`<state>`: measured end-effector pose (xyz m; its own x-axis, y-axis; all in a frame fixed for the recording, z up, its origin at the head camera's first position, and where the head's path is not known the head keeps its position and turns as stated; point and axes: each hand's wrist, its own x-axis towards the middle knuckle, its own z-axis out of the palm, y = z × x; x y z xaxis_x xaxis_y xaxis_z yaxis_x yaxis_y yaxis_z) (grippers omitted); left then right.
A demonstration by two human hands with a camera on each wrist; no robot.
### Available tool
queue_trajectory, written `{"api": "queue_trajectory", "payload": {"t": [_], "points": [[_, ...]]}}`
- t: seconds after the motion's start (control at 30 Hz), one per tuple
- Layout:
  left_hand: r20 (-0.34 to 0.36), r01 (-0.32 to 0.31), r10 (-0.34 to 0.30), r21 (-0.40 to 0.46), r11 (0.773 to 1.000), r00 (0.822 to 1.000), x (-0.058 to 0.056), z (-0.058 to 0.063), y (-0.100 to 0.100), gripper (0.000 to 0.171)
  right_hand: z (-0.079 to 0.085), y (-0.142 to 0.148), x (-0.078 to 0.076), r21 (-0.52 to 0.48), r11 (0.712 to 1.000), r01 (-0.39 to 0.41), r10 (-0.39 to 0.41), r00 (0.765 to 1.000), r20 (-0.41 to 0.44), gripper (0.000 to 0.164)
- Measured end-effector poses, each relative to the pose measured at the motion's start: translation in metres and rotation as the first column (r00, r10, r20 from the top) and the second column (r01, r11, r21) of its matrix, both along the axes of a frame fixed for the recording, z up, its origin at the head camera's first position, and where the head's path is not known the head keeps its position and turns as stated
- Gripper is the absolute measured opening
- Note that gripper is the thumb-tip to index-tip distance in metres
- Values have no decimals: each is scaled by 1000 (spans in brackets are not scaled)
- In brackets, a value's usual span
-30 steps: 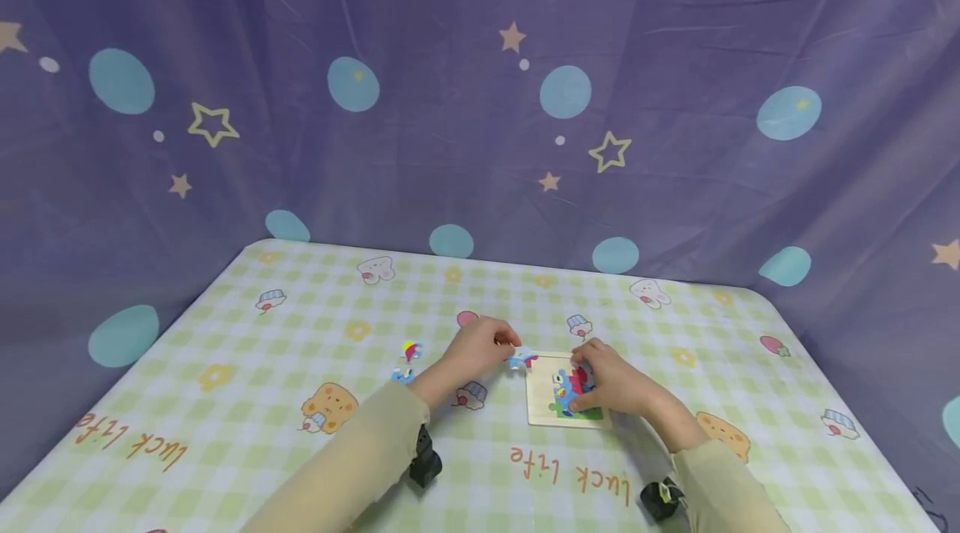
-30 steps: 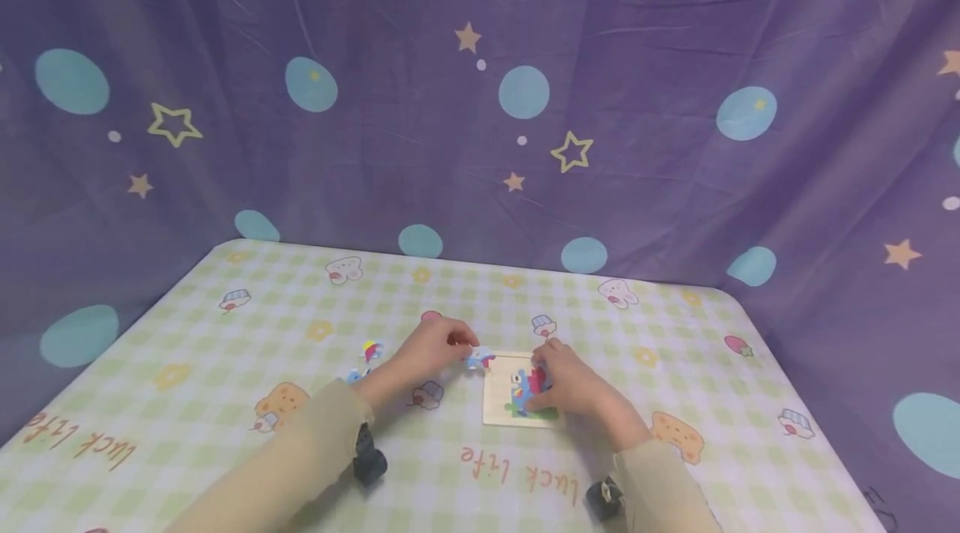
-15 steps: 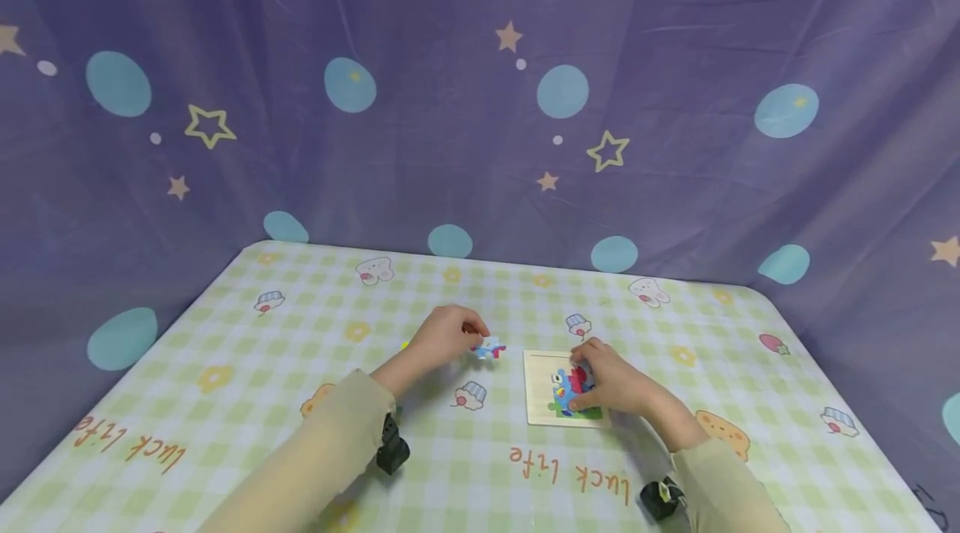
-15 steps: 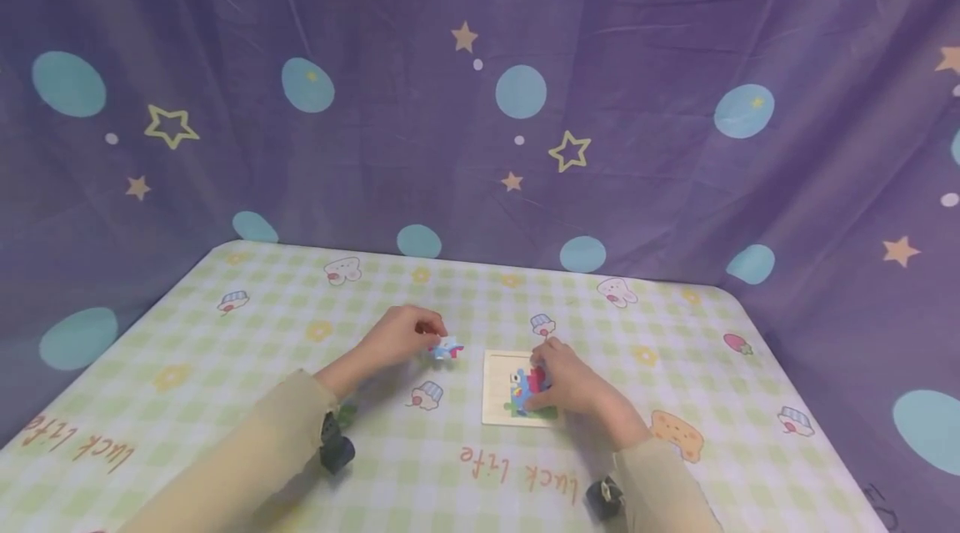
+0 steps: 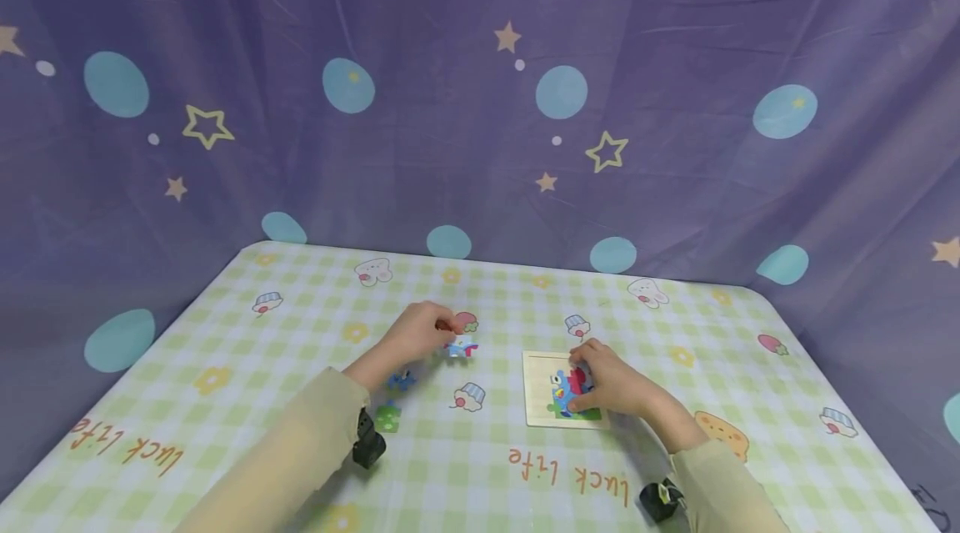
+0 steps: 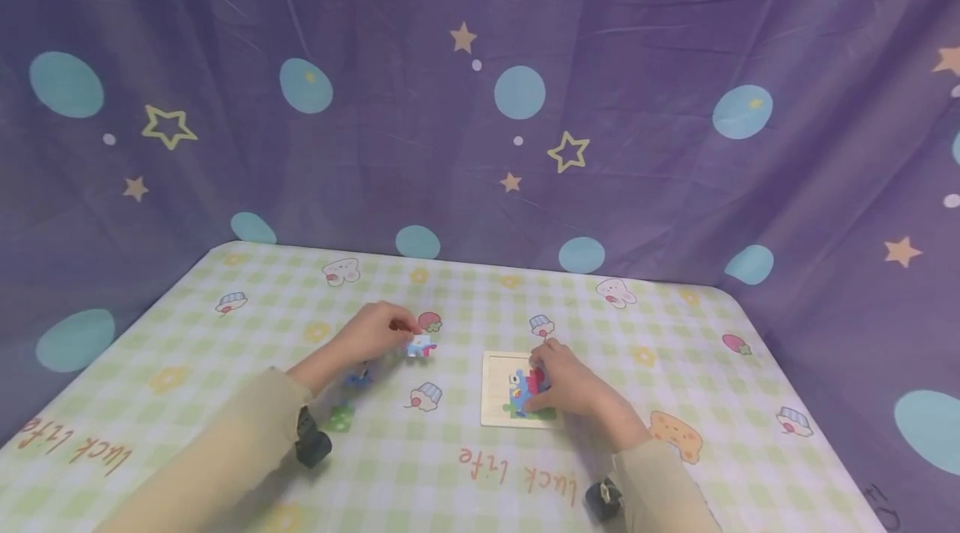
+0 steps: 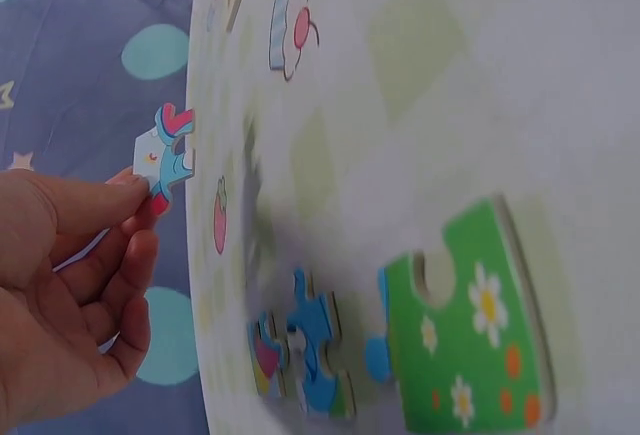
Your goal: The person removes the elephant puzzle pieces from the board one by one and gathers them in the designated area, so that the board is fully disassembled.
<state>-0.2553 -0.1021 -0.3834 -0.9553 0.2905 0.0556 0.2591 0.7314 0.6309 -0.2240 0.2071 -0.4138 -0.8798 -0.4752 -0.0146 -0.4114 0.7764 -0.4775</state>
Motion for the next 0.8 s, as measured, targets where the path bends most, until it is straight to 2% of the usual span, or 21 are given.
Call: {"api": "queue_trajectory", "payload": {"t": [0.17,0.37,0.5,0.8], "points": [[11,-7,7,6,1000,1000,0,1,-5,11,1,0,0,-2,1000,-7,7,1000,-5,62],[8,18,-18,15,1000,1000,-1,0,-12,11,0,1,0,1,1000,-17,17,1000,-15,62],[25,33,-33,17,999,999,-4,-4,-17,11,0,0,0,2,1000,-18,18,1000,-18,62],[56,24,-24,5,1000,998,-12,-13,-25,11,0,0,-1,22,999,-32,33,999,-30,62]]}}
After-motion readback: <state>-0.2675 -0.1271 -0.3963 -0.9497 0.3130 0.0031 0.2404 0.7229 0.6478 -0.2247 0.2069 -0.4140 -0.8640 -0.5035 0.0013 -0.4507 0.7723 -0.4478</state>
